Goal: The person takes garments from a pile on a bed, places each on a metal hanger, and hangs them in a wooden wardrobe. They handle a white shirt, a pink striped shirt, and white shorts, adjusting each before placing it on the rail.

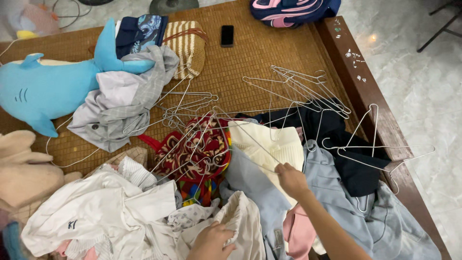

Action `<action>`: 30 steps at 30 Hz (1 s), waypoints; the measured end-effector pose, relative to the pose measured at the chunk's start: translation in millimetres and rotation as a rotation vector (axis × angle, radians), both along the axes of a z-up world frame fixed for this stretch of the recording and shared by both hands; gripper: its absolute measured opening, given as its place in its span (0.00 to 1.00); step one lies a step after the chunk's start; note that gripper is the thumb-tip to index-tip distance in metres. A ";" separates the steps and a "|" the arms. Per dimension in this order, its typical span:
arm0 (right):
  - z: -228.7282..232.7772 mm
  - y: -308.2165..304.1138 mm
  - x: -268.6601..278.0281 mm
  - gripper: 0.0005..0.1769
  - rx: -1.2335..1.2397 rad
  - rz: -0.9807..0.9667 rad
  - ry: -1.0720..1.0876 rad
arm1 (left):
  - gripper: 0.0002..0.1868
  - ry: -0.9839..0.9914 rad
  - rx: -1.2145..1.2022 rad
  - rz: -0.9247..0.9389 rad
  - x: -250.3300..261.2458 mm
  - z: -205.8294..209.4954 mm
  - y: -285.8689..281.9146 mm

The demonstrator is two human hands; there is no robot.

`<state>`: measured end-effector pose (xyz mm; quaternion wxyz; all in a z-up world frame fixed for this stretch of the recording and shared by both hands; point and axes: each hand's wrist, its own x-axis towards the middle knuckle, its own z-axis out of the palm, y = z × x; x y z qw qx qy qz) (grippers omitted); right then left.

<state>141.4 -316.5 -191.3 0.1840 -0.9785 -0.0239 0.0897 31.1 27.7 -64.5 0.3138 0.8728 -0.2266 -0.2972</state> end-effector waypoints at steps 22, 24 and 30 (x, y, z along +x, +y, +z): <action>351.5 -93.1 -26.6 0.17 0.276 0.119 0.649 | 0.11 -0.418 0.006 0.232 -29.4 138.8 100.3; 361.3 -84.5 -23.3 0.18 0.225 0.246 0.727 | 0.12 -0.447 0.014 0.258 -40.6 148.2 109.5; 385.2 -63.5 -34.4 0.21 -0.033 0.260 0.807 | 0.08 -0.640 0.002 0.286 -85.6 151.7 117.6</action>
